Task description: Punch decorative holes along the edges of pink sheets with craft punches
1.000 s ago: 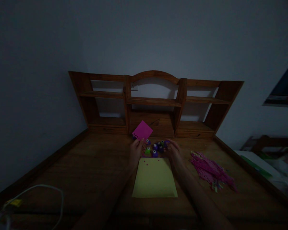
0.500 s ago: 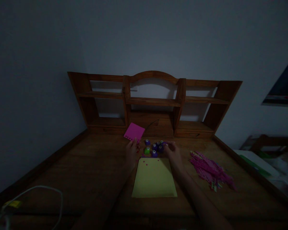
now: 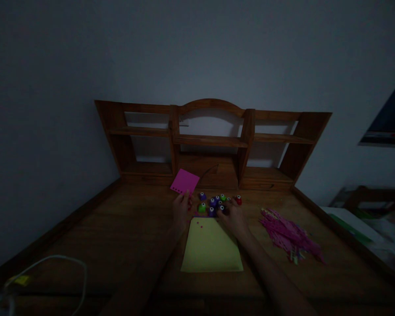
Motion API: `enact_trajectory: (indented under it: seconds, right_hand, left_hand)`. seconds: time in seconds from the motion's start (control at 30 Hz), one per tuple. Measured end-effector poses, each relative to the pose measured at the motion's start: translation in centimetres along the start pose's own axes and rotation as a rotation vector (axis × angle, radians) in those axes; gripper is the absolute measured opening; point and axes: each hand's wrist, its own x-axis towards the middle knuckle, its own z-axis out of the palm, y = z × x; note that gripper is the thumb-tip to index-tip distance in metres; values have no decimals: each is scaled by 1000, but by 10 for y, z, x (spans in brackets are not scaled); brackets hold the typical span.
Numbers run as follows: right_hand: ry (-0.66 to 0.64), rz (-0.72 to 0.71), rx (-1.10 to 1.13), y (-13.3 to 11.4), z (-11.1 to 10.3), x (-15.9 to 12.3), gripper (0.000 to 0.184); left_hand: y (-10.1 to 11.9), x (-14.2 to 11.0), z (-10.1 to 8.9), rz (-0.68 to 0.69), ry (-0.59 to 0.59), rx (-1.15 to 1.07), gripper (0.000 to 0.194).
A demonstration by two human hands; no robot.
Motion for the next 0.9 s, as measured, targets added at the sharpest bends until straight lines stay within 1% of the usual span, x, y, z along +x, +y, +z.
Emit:
enact_trajectory:
  seconds: [0.13, 0.27, 0.37, 0.57, 0.67, 0.77, 0.83, 0.9]
  right_hand:
    - [-40, 0, 5, 1, 1, -1, 21]
    - [-55, -1, -4, 4, 2, -1, 16]
    - [-51, -10, -14, 6, 4, 0, 13]
    - [-44, -27, 9, 8, 7, -1, 14]
    - [-4, -44, 40, 5, 3, 0, 14]
    - [109, -77, 89, -11, -11, 3, 14]
    - [192, -110, 153, -34, -29, 3, 17]
    - [292, -132, 226, -64, -54, -4, 22]
  left_hand:
    - [1, -2, 1, -28, 4, -23, 51]
    - [1, -2, 1, -22, 6, -23, 50]
    - [1, -1, 0, 1, 10, 3, 49]
    - [-3, 2, 0, 11, -9, -4, 49]
    - [-7, 6, -1, 31, -11, 13, 50]
    - [-12, 11, -4, 70, 8, 39, 50]
    - [-14, 13, -6, 71, 7, 36, 49]
    - [-15, 15, -8, 69, 14, 22, 48]
